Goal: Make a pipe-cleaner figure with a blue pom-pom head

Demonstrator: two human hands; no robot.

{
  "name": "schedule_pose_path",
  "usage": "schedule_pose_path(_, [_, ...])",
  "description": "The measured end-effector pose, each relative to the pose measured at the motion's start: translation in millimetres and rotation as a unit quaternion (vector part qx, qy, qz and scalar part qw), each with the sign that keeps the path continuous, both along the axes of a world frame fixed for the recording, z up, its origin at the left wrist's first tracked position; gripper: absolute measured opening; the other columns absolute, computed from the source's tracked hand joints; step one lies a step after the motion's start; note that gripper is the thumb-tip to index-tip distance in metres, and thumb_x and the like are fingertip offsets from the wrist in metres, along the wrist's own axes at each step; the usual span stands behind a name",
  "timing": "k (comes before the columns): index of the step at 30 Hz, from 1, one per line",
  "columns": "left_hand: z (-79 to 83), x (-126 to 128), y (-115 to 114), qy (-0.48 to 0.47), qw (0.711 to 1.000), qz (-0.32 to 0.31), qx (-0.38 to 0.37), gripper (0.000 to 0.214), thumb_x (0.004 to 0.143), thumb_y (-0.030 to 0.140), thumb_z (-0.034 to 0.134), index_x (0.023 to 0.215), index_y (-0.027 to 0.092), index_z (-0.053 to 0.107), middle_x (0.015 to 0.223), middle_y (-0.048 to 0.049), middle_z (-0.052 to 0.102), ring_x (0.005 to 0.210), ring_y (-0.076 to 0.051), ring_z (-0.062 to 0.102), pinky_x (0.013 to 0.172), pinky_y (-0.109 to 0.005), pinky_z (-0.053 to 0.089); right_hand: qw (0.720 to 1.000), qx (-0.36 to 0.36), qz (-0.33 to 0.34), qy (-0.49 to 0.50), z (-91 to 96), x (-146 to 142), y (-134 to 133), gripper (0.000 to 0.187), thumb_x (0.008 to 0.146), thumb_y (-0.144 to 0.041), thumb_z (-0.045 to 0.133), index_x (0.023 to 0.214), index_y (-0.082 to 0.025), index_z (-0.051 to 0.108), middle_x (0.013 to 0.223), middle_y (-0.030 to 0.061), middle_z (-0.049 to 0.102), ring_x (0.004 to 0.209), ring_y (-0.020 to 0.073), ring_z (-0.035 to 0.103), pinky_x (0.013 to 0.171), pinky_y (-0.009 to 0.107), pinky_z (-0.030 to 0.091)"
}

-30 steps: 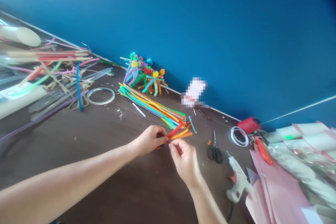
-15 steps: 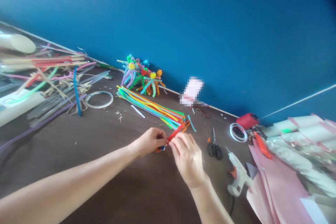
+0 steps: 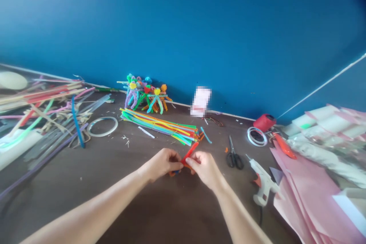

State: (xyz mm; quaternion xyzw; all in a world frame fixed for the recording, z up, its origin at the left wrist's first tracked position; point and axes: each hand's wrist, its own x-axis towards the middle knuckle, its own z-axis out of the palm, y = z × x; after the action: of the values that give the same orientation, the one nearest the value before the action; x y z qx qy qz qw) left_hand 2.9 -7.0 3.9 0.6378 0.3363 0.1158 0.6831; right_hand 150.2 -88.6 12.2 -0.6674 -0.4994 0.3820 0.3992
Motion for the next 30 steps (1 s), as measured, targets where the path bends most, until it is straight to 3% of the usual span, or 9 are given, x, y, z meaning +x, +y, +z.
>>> schedule_pose_path(5, [-0.9,-1,-1,0.011,0.999,-0.025,0.038,0.018,0.063,0.029,0.06,0.064,0.011,0.059,0.055,0.0002,0.059,0.047,-0.008,0.046,0.045,-0.019,0.033,0.975,-0.101,0.078,0.181,10.2,9,-2,0.027,0.067,-0.038,0.063,0.071,-0.011,0.063,0.047,-0.0003,0.059,0.036,0.0069,0.046,0.038,0.018,0.032])
schedule_pose_path(8, [1.7,-3,0,-0.024,0.998,-0.053,-0.022,0.016,0.063,0.026,0.063,0.065,0.011,0.06,0.054,-0.0001,0.059,0.047,-0.007,0.046,0.045,-0.018,0.033,0.945,-0.127,0.147,0.263,10.4,13,-3,0.025,0.068,-0.035,0.063,0.076,-0.011,0.061,0.048,0.0001,0.062,0.036,0.0071,0.049,0.037,0.016,0.035])
schedule_pose_path(13, [0.5,-5,2,-0.111,0.987,-0.064,-0.098,0.021,0.058,0.026,0.071,0.065,0.009,0.061,0.056,0.0,0.058,0.05,-0.007,0.048,0.049,-0.019,0.037,0.909,-0.158,0.166,0.347,3.7,13,-1,0.022,0.07,-0.033,0.06,0.067,-0.011,0.058,0.039,-0.0011,0.058,0.031,0.0071,0.049,0.032,0.014,0.033])
schedule_pose_path(20, [-2.7,-4,1,-0.117,0.988,-0.04,-0.087,0.022,0.057,0.026,0.073,0.065,0.009,0.062,0.06,-0.0023,0.061,0.051,-0.008,0.05,0.049,-0.019,0.039,0.89,-0.166,0.124,0.406,-2.7,8,3,0.026,0.062,-0.034,0.064,0.058,-0.01,0.058,0.028,-0.0032,0.048,0.023,0.0051,0.039,0.028,0.015,0.027])
schedule_pose_path(24, [-3.7,-2,0,-0.137,0.984,-0.002,-0.117,0.023,0.055,0.026,0.074,0.063,0.01,0.06,0.061,-0.0027,0.062,0.052,-0.009,0.051,0.049,-0.02,0.04,0.912,-0.15,0.066,0.376,-9.8,6,4,0.021,0.062,-0.029,0.063,0.053,-0.013,0.055,0.026,-0.0068,0.042,0.021,0.0026,0.03,0.027,0.016,0.019])
schedule_pose_path(30, [-9.3,1,-1,-0.129,0.981,0.059,-0.134,0.024,0.055,0.027,0.074,0.064,0.012,0.058,0.059,0.001,0.059,0.049,-0.007,0.05,0.045,-0.018,0.038,0.927,-0.133,-0.008,0.349,-12.7,1,5,0.016,0.056,-0.021,0.062,0.049,-0.015,0.049,0.035,-0.0077,0.046,0.025,0.0007,0.026,0.029,0.017,0.015])
